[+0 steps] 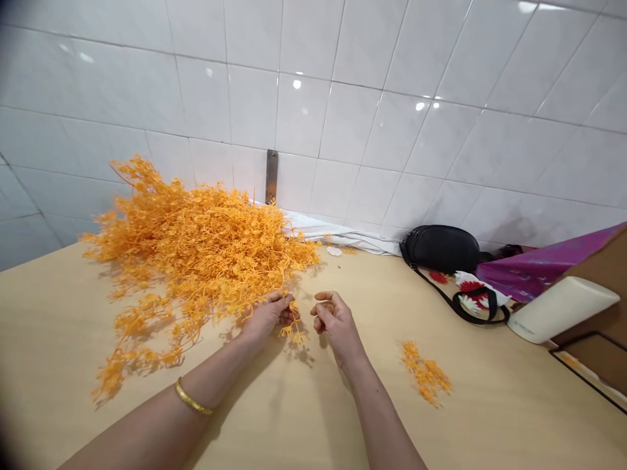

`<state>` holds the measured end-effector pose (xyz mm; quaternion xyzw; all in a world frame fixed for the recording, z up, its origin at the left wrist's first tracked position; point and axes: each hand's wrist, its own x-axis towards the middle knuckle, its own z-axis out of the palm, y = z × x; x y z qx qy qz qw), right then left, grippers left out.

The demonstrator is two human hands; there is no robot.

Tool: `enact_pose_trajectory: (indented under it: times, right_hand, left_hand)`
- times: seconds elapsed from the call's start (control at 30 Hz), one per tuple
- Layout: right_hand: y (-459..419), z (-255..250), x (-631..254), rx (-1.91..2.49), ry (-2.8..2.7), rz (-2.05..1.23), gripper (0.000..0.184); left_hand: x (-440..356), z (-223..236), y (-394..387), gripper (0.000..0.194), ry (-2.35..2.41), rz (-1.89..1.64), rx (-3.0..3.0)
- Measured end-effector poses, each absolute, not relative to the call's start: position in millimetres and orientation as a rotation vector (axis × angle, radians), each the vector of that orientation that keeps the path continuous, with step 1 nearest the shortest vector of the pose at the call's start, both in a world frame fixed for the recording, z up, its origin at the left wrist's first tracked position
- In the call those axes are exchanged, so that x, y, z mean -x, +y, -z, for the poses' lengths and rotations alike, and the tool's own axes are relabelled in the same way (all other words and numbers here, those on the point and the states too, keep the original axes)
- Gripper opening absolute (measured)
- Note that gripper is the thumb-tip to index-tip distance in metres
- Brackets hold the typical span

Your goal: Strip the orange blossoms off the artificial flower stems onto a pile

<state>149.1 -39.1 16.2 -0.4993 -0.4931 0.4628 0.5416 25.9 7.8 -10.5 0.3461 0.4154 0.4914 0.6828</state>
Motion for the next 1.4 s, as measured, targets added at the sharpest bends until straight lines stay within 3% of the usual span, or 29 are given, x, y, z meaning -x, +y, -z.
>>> enact_pose_trajectory:
  times: [0.13,0.27,0.37,0.6,0.7,0.83,1.13,1.27,1.4]
  right_hand:
    - [-36.7,-5.8,-141.3,1.267,-1.427,-0.901,0.030]
    - [-37.2,-2.7,-130.0,1.271,-1.707,-0.462,0.015]
    - [-48.8,-12.0,-124.0,1.269,-1.799,-0.269,0.020]
    - [-94.6,-63.7,-135.0,1.225,-1.538,-0.464,0.017]
    - [-86.8,-50.1,-154.5,1.271,-1.177,-0.740,0.022]
    - [-70.4,-10.3,-168.9,1.427,-0.936,-0.969,0.015]
    - [-71.0,0.9,-151.0,1.606,-1.528,-0.448,0.036]
    - [-70.5,8.1,-144.9,1.668,-1.768,-0.278,0.023]
    - [-77.1,4.8,-133.6,1.630,-1.845,-0.203,0.026]
  left_hand:
    - [-26.8,10.7,5.6,0.015,0.843,-1.085,-0.787]
    - [-26.6,11.8,5.1,0.016,0.819,-1.067,-0.776]
    - [-27.8,11.0,5.1,0.020,0.849,-1.141,-0.871]
    - [-32.4,6.8,-1.2,0.020,0.899,-1.267,-0.952]
    - [-29.3,8.7,-2.4,0.017,0.958,-1.210,-0.995]
    - [-25.6,8.0,-3.0,0.020,0.927,-1.171,-1.001]
    - [-31.4,4.1,-8.1,0.013,0.743,-1.252,-0.733]
    - [-29.2,1.1,-5.4,0.010,0.769,-1.132,-0.723]
    - [-27.9,-5.1,-4.7,0.014,0.744,-1.047,-0.487]
